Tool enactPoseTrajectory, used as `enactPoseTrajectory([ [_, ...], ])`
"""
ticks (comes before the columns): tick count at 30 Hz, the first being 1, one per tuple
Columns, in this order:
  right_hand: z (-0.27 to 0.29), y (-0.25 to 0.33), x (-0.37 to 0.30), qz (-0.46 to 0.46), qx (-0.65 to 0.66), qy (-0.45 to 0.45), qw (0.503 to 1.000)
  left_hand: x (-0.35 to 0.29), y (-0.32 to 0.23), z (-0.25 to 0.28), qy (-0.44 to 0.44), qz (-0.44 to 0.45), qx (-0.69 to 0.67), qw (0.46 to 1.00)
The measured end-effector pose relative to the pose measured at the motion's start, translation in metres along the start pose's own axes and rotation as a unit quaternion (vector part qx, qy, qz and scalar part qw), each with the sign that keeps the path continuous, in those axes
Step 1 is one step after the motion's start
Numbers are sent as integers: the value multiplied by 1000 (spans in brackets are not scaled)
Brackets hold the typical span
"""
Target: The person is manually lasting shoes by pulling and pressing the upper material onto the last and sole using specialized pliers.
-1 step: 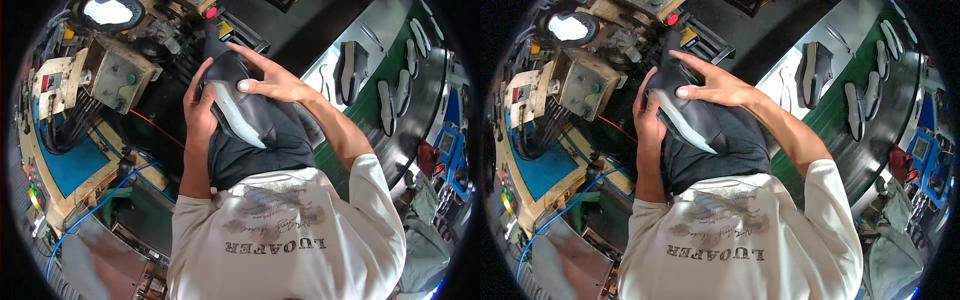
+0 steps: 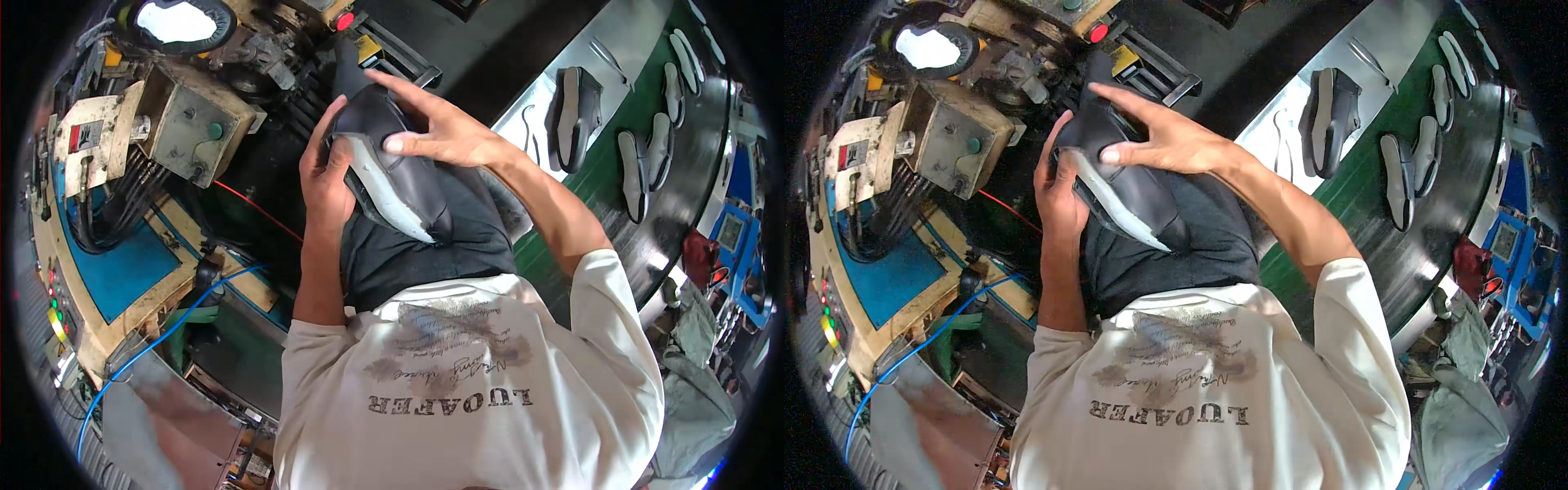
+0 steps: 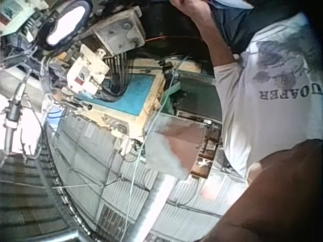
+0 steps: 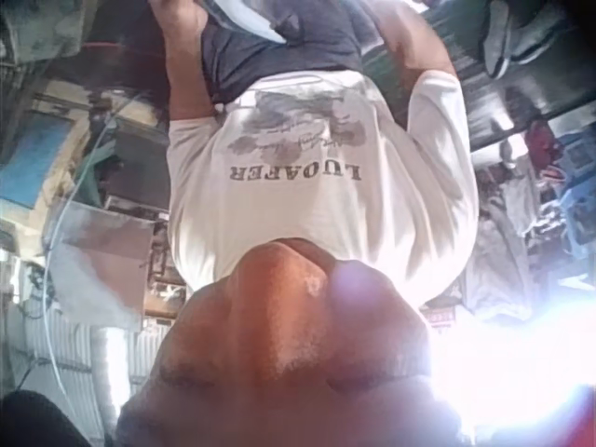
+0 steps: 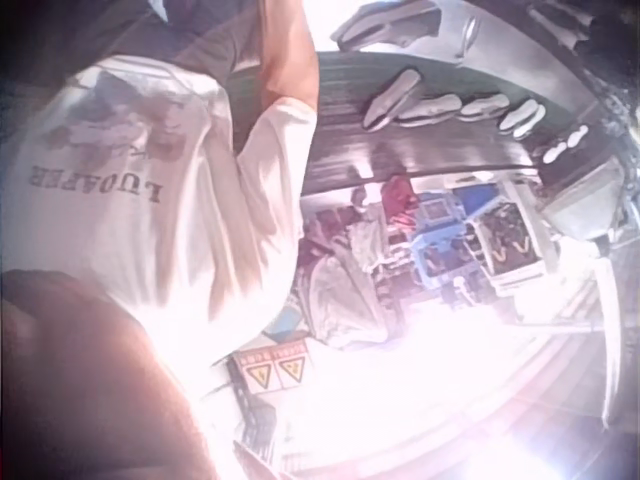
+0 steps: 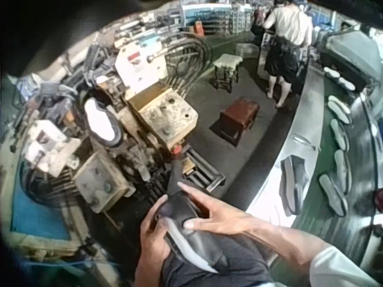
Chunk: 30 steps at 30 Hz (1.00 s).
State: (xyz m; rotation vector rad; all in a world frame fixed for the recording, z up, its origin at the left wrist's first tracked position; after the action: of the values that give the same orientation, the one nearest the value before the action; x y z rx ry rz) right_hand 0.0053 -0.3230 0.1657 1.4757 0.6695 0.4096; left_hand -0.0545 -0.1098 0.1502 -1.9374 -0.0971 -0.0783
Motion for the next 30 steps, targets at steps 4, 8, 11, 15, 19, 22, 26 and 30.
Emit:
enactPoseTrajectory([
  [4, -2, 2, 2, 26, -113, -30, 993, 5, 4, -4, -2, -3, 34, 999],
  [8, -2, -20, 5, -19, -103, -47, 993, 5, 12, -17, -44, 44, 147, 987],
  [11, 8, -39, 7, -9, 38, -41, 998, 7, 11, -15, -19, 91, -42, 995],
  [15, 6, -41, 1, -56, 224, 5, 973, -5, 24, -7, 2, 100, -173, 980],
  [19, 0, -39, 0, -65, 202, -10, 977, -11, 34, -13, -31, 53, -30, 998],
  [22, -3, -39, 0, -66, 163, -32, 984, -10, 34, -15, -20, 12, 106, 994],
  [26, -6, -54, 2, -86, 121, -67, 987, -8, 43, -13, -52, 72, 267, 960],
  [30, -25, -57, -24, -128, -62, -152, 978, -24, 41, -6, -45, 151, 103, 982],
])
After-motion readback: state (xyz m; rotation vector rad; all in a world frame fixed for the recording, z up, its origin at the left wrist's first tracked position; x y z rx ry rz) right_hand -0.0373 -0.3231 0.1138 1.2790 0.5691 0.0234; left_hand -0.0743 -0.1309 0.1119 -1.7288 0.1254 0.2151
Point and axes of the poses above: each hand's wrist, its own x-axis towards the middle knuckle, its own z-axis out of the back of the hand, y = z × x, the point moved 1 cm from there along x, towards the middle knuckle, and after that the axes turned 9 degrees about -z, right-handed, at the moved point
